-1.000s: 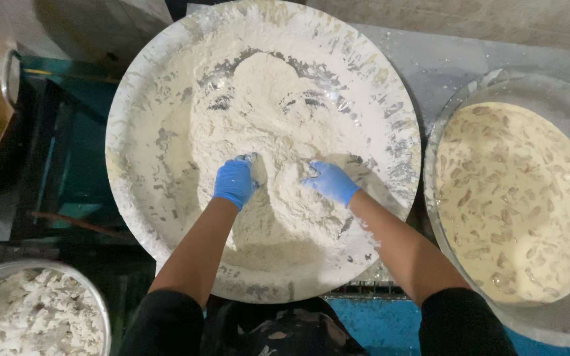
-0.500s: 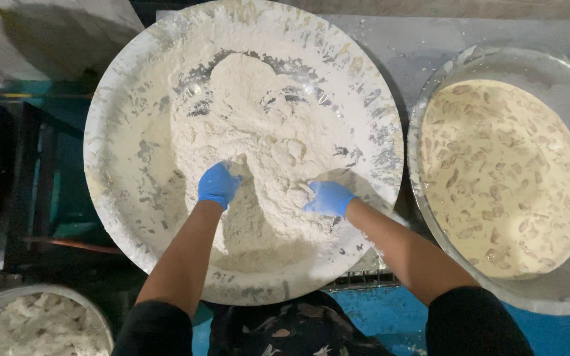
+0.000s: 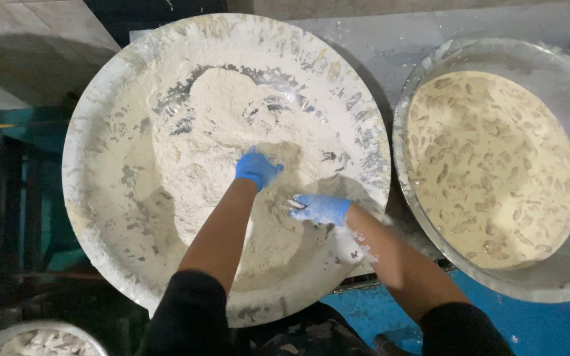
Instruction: The person mixes raw meat pieces with flour in a large basin, turning and kneading the pieces by hand to coat them, then transfers coated pieces into a smaller bowl. A second worker coats pieces in a nearby tray of batter.
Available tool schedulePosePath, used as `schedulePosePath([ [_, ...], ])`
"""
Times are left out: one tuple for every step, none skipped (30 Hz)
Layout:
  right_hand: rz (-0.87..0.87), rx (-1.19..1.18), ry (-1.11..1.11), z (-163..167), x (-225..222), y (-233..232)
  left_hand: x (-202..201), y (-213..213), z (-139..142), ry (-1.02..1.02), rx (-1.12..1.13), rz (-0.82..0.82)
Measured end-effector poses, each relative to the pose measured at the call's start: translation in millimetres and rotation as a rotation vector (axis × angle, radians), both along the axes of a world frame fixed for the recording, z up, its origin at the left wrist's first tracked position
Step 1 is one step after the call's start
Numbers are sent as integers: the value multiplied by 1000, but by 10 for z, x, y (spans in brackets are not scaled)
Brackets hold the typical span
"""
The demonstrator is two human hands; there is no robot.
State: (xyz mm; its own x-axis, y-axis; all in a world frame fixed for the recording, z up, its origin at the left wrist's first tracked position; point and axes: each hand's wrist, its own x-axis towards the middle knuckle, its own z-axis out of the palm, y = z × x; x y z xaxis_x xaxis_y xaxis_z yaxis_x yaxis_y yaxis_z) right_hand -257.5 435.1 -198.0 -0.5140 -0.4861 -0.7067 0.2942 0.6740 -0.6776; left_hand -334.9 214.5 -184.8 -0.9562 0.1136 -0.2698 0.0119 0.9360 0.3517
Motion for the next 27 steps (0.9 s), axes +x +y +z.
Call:
schedulePosePath([
  [45,-60,30,31,-22,11,-52,44,-9,-116,-104,28],
  [92,-118,60,50,-47,19,-101,74,-14,-206,-70,58],
  [225,-12,121,53,-69,22,-138,89,-18,-294,-35,90],
  [358,95,179,40,-86,16,-165,101,-22,-385,-2,120],
  [491,201,237,12,-91,5,-179,110,-28,-395,91,115],
  [472,152,262,-28,-91,-12,-189,114,-32,-399,182,111],
  [455,103,286,-77,-77,-33,-186,121,-33,-403,272,109],
  [439,52,310,-128,-53,-49,-175,125,-29,-360,259,60],
  [457,89,398,-180,-25,-70,-154,125,-33,-318,245,11],
  [474,129,485,-227,0,-83,-127,119,-34,-277,232,-40],
  [493,167,568,-266,21,-84,-90,99,-36,-265,331,8],
  [379,78,502,-290,30,-64,-31,65,-33,-256,428,61],
  [267,-12,438,-298,26,-29,29,16,-10,-242,523,118],
  [156,-103,374,-287,3,19,87,-53,30,-249,511,140],
  [126,-56,412,-262,-29,77,173,-139,75,-261,496,161],
  [94,-10,449,-235,-72,142,259,-221,127,-272,479,180],
  [63,38,491,-199,-115,204,320,-298,190,-160,346,173],
  [19,47,586,-144,-152,247,383,-362,252,-48,214,167],
  [-22,56,683,-82,-179,262,450,-411,308,64,81,159],
  [-63,60,786,-19,-202,233,508,-434,352,61,116,230],
  [-143,34,810,43,-206,163,566,-412,372,58,151,300],
  [-224,12,826,109,-176,83,633,-364,369,51,188,368],
  [-305,-8,841,173,-145,-24,688,-285,343,97,165,314],
  [-364,9,793,229,-124,-160,732,-200,298,144,143,257],
  [-423,30,742,275,-94,-307,778,-135,242,188,122,198],
  [-480,54,688,327,-70,-397,824,-80,180,184,84,199],
  [-422,43,889,393,-83,-407,854,-89,129,188,45,201],
])
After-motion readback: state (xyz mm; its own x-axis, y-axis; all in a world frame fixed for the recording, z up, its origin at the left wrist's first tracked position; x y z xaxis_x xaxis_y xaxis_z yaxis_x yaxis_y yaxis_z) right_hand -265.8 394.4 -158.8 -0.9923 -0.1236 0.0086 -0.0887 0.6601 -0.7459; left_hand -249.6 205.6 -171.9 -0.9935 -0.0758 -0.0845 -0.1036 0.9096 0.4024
